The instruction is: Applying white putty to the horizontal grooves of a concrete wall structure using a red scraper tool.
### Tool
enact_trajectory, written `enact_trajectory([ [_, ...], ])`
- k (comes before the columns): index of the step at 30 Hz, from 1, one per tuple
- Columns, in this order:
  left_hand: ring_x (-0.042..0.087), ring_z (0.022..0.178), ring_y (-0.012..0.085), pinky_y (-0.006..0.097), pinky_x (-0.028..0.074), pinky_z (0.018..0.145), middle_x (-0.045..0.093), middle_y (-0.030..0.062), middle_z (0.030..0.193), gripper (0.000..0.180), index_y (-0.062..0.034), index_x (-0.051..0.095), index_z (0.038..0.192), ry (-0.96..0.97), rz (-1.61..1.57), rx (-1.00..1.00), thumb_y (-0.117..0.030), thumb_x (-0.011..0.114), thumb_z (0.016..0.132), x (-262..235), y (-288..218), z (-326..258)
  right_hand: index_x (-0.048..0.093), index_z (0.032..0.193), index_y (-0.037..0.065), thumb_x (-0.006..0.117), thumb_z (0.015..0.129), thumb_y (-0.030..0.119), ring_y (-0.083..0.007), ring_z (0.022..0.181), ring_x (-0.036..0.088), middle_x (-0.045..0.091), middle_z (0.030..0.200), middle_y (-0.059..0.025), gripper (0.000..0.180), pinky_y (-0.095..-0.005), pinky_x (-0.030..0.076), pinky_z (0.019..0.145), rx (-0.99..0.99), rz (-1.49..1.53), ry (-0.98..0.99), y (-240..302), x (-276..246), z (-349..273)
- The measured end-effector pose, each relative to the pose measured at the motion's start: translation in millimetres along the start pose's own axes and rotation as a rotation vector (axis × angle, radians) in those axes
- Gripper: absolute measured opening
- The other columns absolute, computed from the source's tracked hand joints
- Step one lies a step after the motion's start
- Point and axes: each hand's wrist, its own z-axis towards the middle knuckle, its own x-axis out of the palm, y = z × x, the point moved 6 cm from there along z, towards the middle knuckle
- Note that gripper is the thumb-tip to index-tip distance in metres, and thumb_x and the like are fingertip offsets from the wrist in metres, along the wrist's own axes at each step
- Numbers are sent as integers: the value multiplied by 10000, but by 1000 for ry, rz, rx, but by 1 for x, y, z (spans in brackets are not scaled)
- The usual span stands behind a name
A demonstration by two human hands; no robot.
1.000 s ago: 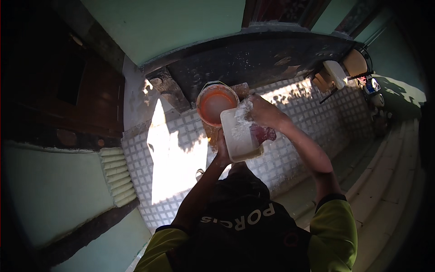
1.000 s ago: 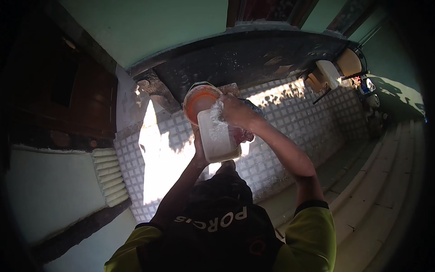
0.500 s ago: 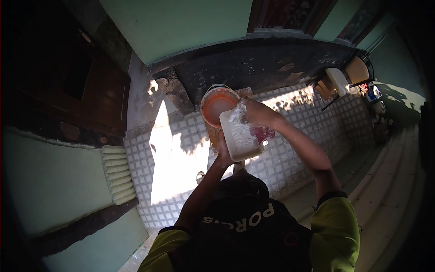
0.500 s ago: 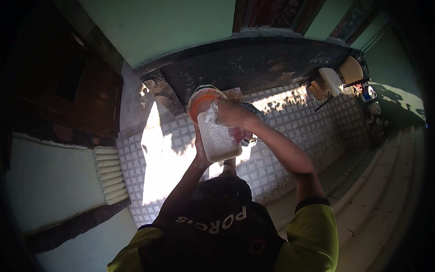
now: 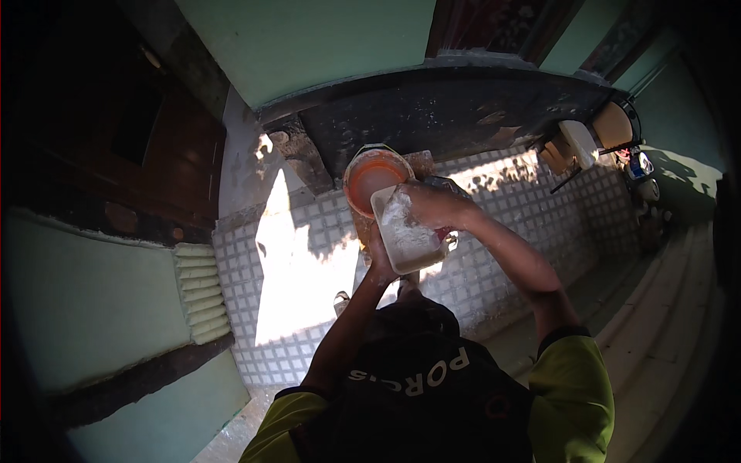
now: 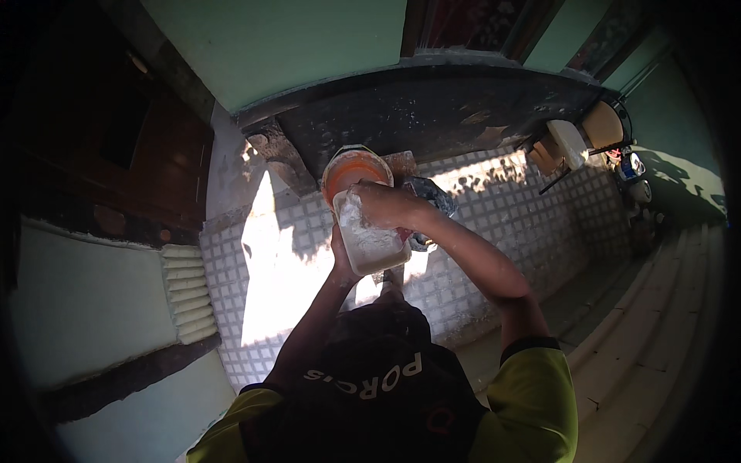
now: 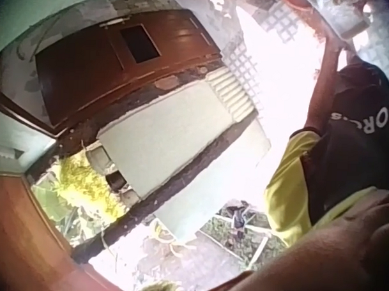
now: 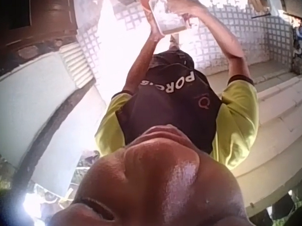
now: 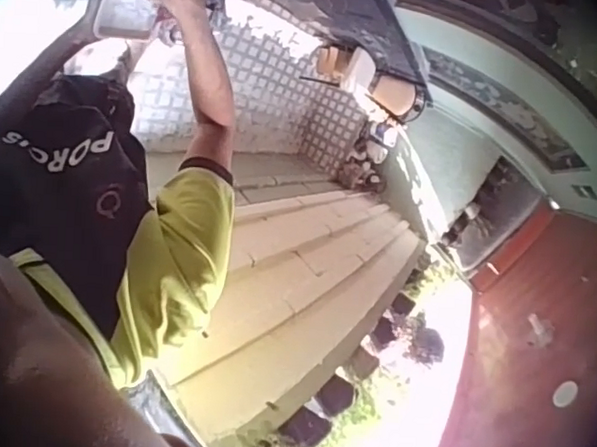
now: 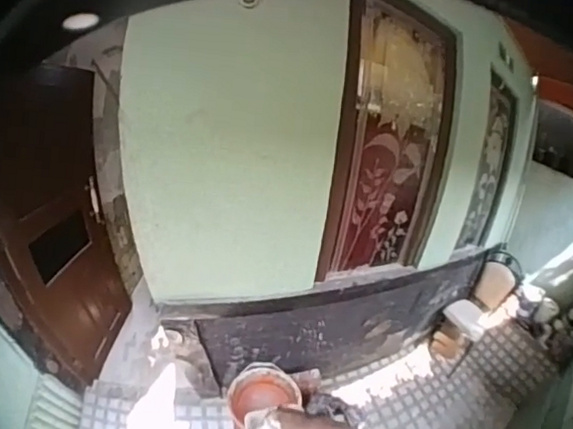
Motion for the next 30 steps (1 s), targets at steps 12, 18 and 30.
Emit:
enact_trajectory([
  [12, 514, 1139, 312, 479, 418, 962, 508, 131, 1259, 639, -91, 409, 1321, -59, -56, 28, -542, 355, 871, -21, -7, 15, 513, 1164, -23, 482, 810, 63, -322, 1103, 548, 547, 1195, -201, 366, -390, 427, 950, -29, -165, 103, -22, -5, 6],
  [18, 530, 1116, 304, 461, 434, 945, 533, 125, 1226, 631, -85, 423, 1304, -92, -21, 52, -539, 349, 873, -25, -11, 18, 519, 1144, -27, 473, 821, 55, -342, 1086, 553, 548, 1178, -212, 336, -396, 451, 913, 2, -113, -25, 10, -22, 5],
  [30, 548, 1081, 319, 460, 443, 934, 551, 132, 1204, 643, -70, 450, 1285, -169, 8, 46, -552, 385, 864, -13, -20, 20, 513, 1138, -39, 491, 782, -12, -340, 1069, 558, 539, 1166, -226, 358, -393, 450, 911, -155, -69, -63, 15, -28, 24],
])
